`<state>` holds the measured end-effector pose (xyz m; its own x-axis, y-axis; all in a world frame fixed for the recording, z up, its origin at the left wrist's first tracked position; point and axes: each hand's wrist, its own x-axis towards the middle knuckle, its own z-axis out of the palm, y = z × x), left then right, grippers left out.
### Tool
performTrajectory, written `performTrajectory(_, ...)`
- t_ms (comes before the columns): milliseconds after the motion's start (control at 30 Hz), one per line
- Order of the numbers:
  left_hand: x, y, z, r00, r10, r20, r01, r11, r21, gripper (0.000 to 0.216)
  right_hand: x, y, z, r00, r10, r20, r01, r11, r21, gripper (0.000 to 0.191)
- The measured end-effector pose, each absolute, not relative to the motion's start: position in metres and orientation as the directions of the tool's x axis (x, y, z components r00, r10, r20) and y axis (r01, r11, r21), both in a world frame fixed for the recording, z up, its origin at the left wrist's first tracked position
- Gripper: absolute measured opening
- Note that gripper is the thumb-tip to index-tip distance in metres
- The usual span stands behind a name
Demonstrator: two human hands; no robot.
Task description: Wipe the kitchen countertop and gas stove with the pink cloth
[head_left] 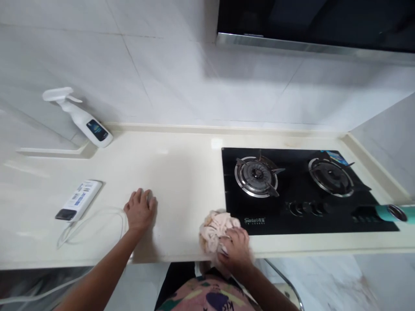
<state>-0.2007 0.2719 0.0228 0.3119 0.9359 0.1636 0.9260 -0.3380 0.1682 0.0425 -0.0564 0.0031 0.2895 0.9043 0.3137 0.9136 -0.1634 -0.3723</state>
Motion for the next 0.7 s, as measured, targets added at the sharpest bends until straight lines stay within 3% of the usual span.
performTrajectory(167,-0.200,0.273,0.027,0.322,0.933,0.163,0.924,-0.347,0.163,0.051,0.123,-0.127,0.003,0.458,0.848,0.268,0.884,-0.403,-0.235,0.026)
performTrajectory(300,-0.199,0.274,0.027,0.316,0.937,0.150,0.926,-0.339,0.168,0.052,0.177,-0.163,0.008,0.614,0.730,0.302,0.787,-0.596,-0.158,0.032)
performTrajectory(567,-0.198,0.275,0.027,0.307,0.942,0.136,0.935,-0.325,0.142,0.054,0.189,-0.124,-0.002,0.636,0.656,0.406,0.765,-0.607,-0.215,0.028)
performTrajectory(700,-0.197,0.275,0.028,0.298,0.946,0.128,0.939,-0.315,0.138,0.054,0.156,-0.073,0.002,0.637,0.667,0.386,0.767,-0.600,-0.230,0.033)
